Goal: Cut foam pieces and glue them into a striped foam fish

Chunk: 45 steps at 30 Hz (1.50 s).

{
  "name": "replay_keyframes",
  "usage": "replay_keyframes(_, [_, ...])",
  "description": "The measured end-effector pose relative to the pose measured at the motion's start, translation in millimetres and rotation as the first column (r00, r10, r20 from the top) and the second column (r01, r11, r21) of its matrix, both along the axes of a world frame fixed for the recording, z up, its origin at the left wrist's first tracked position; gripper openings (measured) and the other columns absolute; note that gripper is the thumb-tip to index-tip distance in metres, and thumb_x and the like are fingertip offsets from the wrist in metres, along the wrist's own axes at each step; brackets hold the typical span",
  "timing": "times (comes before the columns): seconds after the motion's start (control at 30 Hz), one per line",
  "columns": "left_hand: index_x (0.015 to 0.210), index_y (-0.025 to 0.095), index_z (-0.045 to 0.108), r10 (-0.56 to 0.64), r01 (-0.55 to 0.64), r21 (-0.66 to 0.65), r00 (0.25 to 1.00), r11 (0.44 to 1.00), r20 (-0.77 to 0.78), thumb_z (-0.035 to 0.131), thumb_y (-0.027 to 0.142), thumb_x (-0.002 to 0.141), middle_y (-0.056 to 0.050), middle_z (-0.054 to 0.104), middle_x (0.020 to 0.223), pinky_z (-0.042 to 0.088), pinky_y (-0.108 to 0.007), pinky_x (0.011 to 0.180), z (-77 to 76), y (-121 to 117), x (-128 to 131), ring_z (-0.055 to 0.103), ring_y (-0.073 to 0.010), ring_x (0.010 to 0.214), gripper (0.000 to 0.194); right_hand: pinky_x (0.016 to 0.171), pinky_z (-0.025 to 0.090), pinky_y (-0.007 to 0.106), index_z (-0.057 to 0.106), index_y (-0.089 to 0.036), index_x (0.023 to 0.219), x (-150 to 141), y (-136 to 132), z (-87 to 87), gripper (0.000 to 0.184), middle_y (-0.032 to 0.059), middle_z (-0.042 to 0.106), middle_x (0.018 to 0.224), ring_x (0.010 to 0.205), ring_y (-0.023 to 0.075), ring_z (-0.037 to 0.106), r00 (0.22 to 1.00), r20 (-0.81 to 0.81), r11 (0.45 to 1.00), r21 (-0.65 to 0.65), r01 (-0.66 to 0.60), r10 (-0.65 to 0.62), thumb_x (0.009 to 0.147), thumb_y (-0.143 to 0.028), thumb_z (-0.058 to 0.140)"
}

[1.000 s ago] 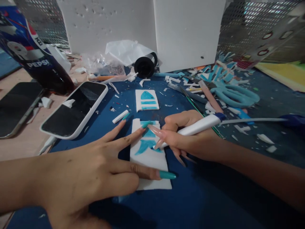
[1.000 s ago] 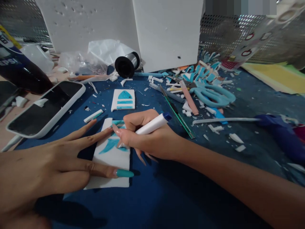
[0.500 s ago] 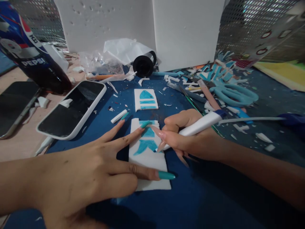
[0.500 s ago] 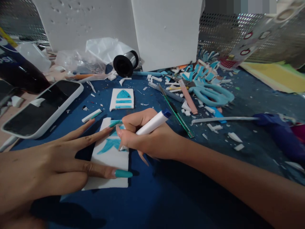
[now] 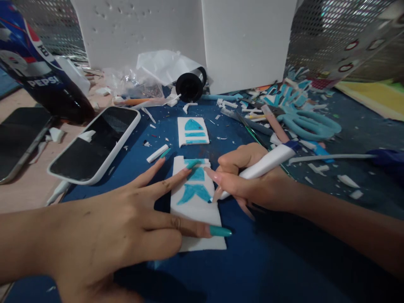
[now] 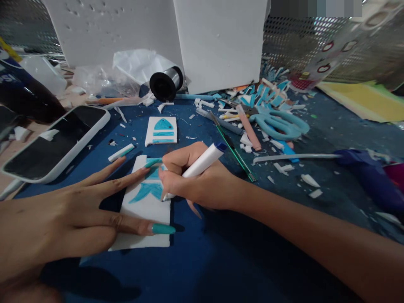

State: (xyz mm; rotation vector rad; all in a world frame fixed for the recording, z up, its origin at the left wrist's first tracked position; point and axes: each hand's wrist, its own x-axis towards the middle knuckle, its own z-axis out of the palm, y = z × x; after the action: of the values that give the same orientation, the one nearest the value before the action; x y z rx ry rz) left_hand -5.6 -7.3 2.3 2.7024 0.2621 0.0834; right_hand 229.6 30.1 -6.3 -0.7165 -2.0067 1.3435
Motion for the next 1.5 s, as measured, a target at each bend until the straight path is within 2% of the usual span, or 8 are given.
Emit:
replay_keyframes(0.13, [0.107,0.017,0.059,0.009,-0.009,0.041,1.000,0.999,0.013,0.061,0.044,0.078,-0.006,0.048,0.139,-0.013,-0.061,0.109,-2.4,-2.6,1.5,0.030,-0.0374,0.135,0.039,0.031,0.026,0.014,0.036,-0.017,0.041,0.7,0.3,-0.4,0.038,-0.0080,0.037,0.037,0.032,0.0012,0.033,1.000,-0.003,1.000,0.002,0.001,-0.001,0.075,-0.008,0.050])
replay_keyframes(0.23, [0.111,0.018,0.058,0.028,-0.028,0.034,0.999,0.999,0.023,0.059,0.045,0.079,-0.006,0.049,0.138,-0.010,-0.064,0.109,-4.4,-4.2,1.0,0.028,-0.0381,0.136,0.041,0.030,0.023,0.014,0.036,-0.017,0.041,1.2,0.6,-0.8,0.038,-0.0079,0.036,0.037,0.032,0.0006,0.033,1.000,-0.011,1.000,0.001,-0.007,0.007,0.075,-0.007,0.050])
replay_keyframes(0.43, [0.109,0.018,0.060,0.038,-0.039,0.035,0.999,0.999,0.014,0.060,0.044,0.080,-0.009,0.055,0.133,0.002,-0.065,0.111,-1.6,-3.6,2.1,0.036,-0.0371,0.132,0.038,0.032,0.029,0.014,0.035,-0.018,0.041,1.6,1.3,-0.5,0.038,-0.0079,0.037,0.036,0.031,0.0014,0.033,1.000,-0.008,1.000,-0.004,-0.005,0.005,0.074,-0.007,0.050])
replay_keyframes(0.63, [0.120,0.017,0.055,0.002,0.000,0.067,1.000,0.998,-0.031,0.061,0.046,0.079,-0.009,0.048,0.139,-0.004,-0.065,0.110,-2.2,-3.0,1.0,0.030,-0.0379,0.135,0.050,0.037,0.037,0.018,0.034,-0.020,0.041,4.2,1.6,-2.2,0.041,-0.0077,0.037,0.033,0.032,0.0045,0.038,0.998,0.062,1.000,-0.025,0.008,-0.006,0.076,-0.009,0.052])
replay_keyframes(0.87, [0.117,0.018,0.057,0.014,-0.014,0.071,1.000,0.997,-0.003,0.062,0.046,0.079,-0.007,0.049,0.138,-0.003,-0.065,0.110,-2.8,-2.4,0.2,0.029,-0.0374,0.135,0.048,0.041,0.042,0.019,0.028,-0.021,0.042,2.6,0.3,4.2,0.042,-0.0078,0.036,0.033,0.032,0.0054,0.037,0.993,0.116,0.998,-0.063,0.025,-0.017,0.075,-0.007,0.050])
replay_keyframes(1.1, [0.117,0.016,0.057,-0.003,0.003,0.028,1.000,1.000,-0.025,0.058,0.046,0.082,-0.007,0.046,0.141,-0.010,-0.060,0.111,-2.0,-1.9,2.8,0.031,-0.0361,0.135,0.046,0.038,0.037,0.017,0.032,-0.020,0.042,3.4,1.7,3.8,0.041,-0.0074,0.037,0.035,0.032,0.0043,0.038,0.997,0.080,1.000,-0.023,0.008,-0.006,0.076,-0.006,0.049])
replay_keyframes(1.3, [0.115,0.016,0.057,-0.002,0.002,-0.007,1.000,1.000,0.012,0.058,0.046,0.081,-0.008,0.048,0.140,-0.009,-0.061,0.111,-3.5,-1.5,1.3,0.029,-0.0360,0.136,0.046,0.035,0.033,0.017,0.032,-0.020,0.043,1.0,0.3,4.0,0.042,-0.0067,0.038,0.036,0.032,0.0035,0.036,0.993,0.099,0.998,-0.009,0.058,-0.057,0.079,-0.010,0.049])
replay_keyframes(1.5, [0.110,0.017,0.060,0.059,-0.061,0.019,0.996,0.998,0.065,0.059,0.045,0.081,-0.010,0.056,0.132,0.001,-0.067,0.109,-6.4,-3.9,-0.2,0.031,-0.0393,0.134,0.040,0.021,0.027,0.017,0.029,-0.022,0.049,-0.2,-3.2,4.9,0.044,-0.0069,0.043,0.036,0.024,0.0063,0.040,0.983,0.140,0.964,-0.219,0.151,-0.122,0.083,-0.030,0.056])
